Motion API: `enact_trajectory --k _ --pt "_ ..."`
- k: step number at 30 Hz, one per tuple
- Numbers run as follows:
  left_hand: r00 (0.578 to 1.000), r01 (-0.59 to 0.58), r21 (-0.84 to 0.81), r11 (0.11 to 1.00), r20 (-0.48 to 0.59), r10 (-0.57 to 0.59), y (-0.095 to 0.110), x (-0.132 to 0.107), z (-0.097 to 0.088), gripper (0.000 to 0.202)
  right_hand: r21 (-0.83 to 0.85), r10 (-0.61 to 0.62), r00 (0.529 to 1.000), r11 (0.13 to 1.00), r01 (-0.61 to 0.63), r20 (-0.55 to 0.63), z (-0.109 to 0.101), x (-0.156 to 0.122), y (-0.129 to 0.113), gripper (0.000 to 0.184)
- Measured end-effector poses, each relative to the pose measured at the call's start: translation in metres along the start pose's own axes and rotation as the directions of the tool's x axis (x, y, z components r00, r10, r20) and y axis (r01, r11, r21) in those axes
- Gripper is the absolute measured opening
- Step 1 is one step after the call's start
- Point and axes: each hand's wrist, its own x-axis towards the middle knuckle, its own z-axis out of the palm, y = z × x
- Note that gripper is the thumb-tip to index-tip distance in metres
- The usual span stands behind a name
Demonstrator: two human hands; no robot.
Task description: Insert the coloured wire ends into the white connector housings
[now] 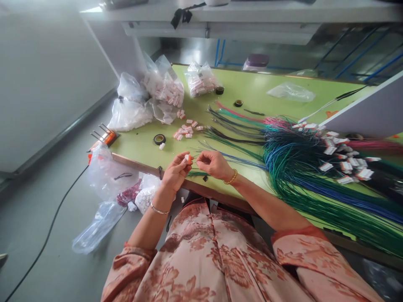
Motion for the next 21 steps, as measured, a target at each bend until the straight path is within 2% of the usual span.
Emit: enact_trajectory --k 7,15,21 --pt "0.999 0.031 -0.063 0.998 0.013 -0.031 -0.011 0.001 0.013 0.026 -0.071 -0.077 0.992 0.995 0.07 -0.099 -0.006 -0.015 -0.002 0.015" --pt "0.998 0.067 -0.075 0.995 0.011 -0.067 -0.017 -0.001 0.019 0.026 -0.149 -0.127 0.987 0.983 0.111 -0.101 -0.012 -0.023 0.003 0.02" --pt "0.996 0.086 -0.067 0.994 0.018 -0.085 -0.017 -0.003 0.021 0.028 -0.234 -0.13 0.982 0.968 0.095 -0.137 -0.011 -0.025 0.004 0.023"
